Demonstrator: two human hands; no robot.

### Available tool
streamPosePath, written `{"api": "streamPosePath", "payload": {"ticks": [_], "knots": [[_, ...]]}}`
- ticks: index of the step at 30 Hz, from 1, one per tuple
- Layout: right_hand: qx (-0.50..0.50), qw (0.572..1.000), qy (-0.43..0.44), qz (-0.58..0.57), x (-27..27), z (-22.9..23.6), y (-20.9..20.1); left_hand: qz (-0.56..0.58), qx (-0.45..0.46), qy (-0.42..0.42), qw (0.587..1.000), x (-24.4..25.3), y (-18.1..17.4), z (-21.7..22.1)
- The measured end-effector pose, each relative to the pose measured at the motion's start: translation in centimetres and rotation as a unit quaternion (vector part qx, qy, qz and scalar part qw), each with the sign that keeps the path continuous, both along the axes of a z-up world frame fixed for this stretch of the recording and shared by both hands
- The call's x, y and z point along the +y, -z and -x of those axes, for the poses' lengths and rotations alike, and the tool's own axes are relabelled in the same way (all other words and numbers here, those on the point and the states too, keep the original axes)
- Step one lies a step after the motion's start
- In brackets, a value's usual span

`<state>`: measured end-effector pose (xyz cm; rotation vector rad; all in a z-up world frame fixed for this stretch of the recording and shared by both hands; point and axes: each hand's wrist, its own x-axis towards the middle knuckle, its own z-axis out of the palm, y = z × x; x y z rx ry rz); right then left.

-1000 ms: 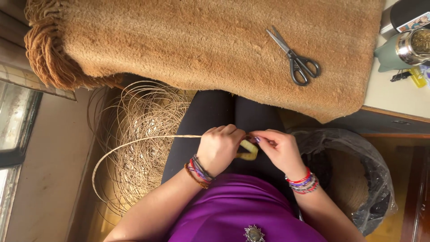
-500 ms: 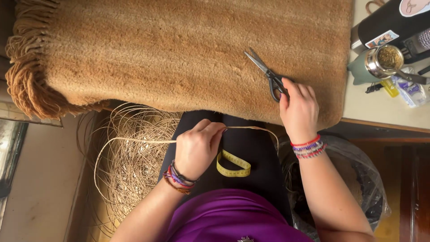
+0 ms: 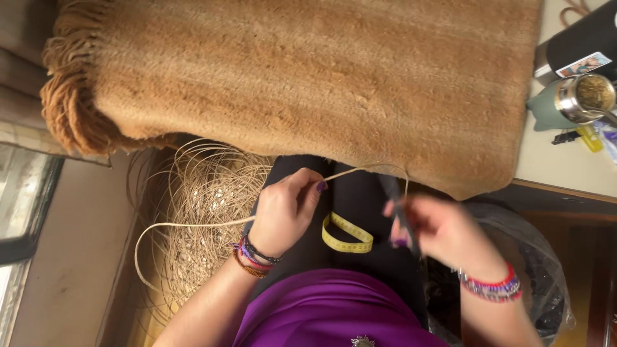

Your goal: Measuring and cutting wicker strips to specific lengths using a tape measure and scissors

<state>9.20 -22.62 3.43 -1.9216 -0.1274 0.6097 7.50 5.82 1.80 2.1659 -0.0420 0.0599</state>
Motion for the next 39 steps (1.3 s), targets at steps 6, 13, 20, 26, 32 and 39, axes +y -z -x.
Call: {"api": "streamPosePath", "payload": {"ticks": [6, 13, 20, 26, 32, 39], "knots": [[0.289, 0.926, -0.082, -0.230, -1.4, 4.1, 6.2, 0.091, 0.042, 0.050, 0.994, -0.4, -1.5, 2.4], [0.094, 0.958, -0.096, -0.253, 3.4, 4.5, 4.6, 0.193, 0.045, 0.066, 0.978, -1.8, -2.9, 4.5], [0.009, 0.987, -0.083, -0.136, 4.2, 5.1, 4.1, 0.227, 0.042, 0.075, 0.970, -1.4, -3.3, 4.9], [0.020, 0.988, -0.073, -0.132, 4.4, 5.3, 4.1, 0.240, 0.052, 0.097, 0.964, -1.2, -3.1, 4.6], [0.040, 0.984, -0.062, -0.162, 4.4, 4.9, 3.1, 0.303, 0.012, 0.176, 0.937, -0.4, -2.5, 3.3], [0.122, 0.952, -0.086, -0.267, 4.9, 4.6, 0.2, 0.556, -0.001, 0.260, 0.789, -2.1, 2.9, 3.6]]}}
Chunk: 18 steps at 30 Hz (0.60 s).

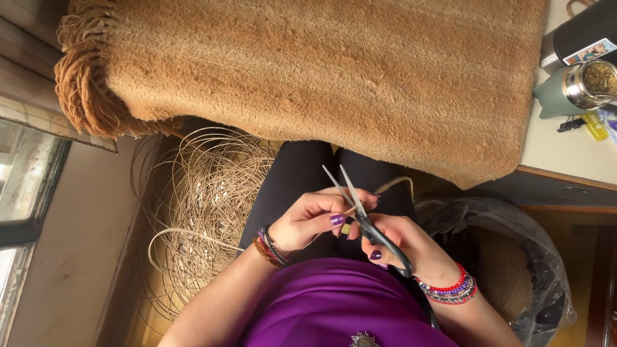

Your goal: Measuring and cutting wicker strips to specific lengths using a tape measure and scissors

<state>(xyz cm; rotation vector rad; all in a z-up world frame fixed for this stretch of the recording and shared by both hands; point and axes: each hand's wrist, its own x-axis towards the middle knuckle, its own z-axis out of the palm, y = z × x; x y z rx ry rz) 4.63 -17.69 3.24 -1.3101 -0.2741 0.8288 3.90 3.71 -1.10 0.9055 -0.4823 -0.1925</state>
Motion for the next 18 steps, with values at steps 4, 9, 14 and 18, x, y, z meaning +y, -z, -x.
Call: {"api": "streamPosePath", "payload": {"ticks": [4, 9, 14, 18], "knots": [[0.019, 0.999, 0.048, 0.000, -1.0, -0.6, 0.9, -0.066, -0.014, -0.053, 0.996, 0.9, 0.8, -1.2], [-0.278, 0.809, 0.050, 0.515, 0.6, -6.0, -5.6, -0.173, 0.006, -0.078, 0.982, 1.9, 1.6, -1.7], [-0.474, 0.667, 0.052, 0.573, -3.3, -13.5, 2.6, -0.180, 0.007, -0.070, 0.981, 1.2, 0.5, -1.2], [-0.542, 0.722, 0.074, 0.424, -1.7, -12.4, 2.5, -0.164, 0.008, -0.083, 0.983, 1.0, -1.0, -0.9]]}}
